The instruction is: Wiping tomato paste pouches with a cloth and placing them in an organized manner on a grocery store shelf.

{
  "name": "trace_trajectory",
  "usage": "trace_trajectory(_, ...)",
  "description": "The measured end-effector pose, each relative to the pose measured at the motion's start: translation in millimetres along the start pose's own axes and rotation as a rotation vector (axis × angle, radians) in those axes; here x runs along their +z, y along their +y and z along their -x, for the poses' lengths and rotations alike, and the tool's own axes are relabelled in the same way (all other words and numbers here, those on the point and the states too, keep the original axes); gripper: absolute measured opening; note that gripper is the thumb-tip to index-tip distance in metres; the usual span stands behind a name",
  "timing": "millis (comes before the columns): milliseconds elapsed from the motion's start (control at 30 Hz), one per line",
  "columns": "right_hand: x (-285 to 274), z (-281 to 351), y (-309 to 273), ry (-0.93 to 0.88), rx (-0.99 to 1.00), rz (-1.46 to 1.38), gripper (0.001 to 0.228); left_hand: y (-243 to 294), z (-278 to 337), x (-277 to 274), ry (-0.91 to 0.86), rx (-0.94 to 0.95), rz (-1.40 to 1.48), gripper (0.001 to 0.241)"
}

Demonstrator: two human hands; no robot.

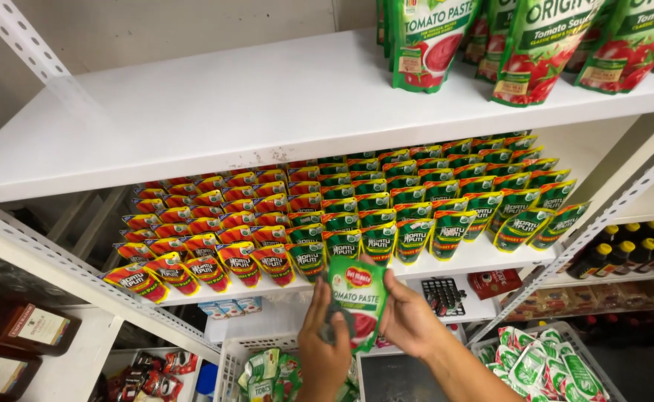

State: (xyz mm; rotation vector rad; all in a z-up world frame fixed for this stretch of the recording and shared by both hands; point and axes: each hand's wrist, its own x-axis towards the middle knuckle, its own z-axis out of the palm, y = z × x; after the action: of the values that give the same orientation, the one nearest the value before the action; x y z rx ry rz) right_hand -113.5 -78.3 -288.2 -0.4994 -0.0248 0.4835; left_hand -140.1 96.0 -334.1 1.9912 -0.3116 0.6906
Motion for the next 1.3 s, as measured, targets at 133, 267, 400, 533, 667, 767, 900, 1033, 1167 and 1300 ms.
trace_trajectory(133, -2, -3, -18, 0.059, -0.031, -0.006, 0.06, -69, 25, 8, -0.091, -0.742, 0.853, 0.049)
trace_trajectory(267, 7, -10, -19, -0.028, -0.044, -0.003, 0.062, -46, 13, 1, -0.038, -0.956, 1.176, 0.04)
trace_trajectory(400, -1, -30, 3, 0.211, -0.33, 0.299, 0.06, -47, 16, 15, 0.185, -0.664, 0.908, 0.032)
trace_trajectory(533, -5, -23, 30, 0.234, -0.441, 0.577, 0.073, 12, 1, 2, 0.338, -0.109, 0.305, 0.029)
trace_trajectory(667, 11, -11, 23, 0.097, -0.398, 0.059, 0.075, 17, 22, -4, 0.099, 0.195, -0.065, 0.034)
trace_trajectory(767, 25, -6, 5, 0.196, -0.415, 0.077, 0.078, 17, 17, -13, 0.042, 0.221, -0.018, 0.037)
trace_trajectory(900, 2, -3, 13, 0.096, -0.337, 0.122, 0.083, 70, -17, -29, 0.2, 0.213, 0.136, 0.064)
trace_trajectory(1033, 1, 5, 21, 0.014, -0.262, 0.142, 0.082, 95, -34, -18, -0.188, 0.424, 0.006, 0.072)
trace_trajectory(1167, -17, 10, 27, -0.425, -0.282, -0.112, 0.083, 90, -39, -7, -0.413, 0.394, -0.206, 0.069)
trace_trajectory(1300, 4, 13, 19, -0.1, -0.285, 0.167, 0.068, 77, -46, 2, -0.296, 0.265, -0.187, 0.065)
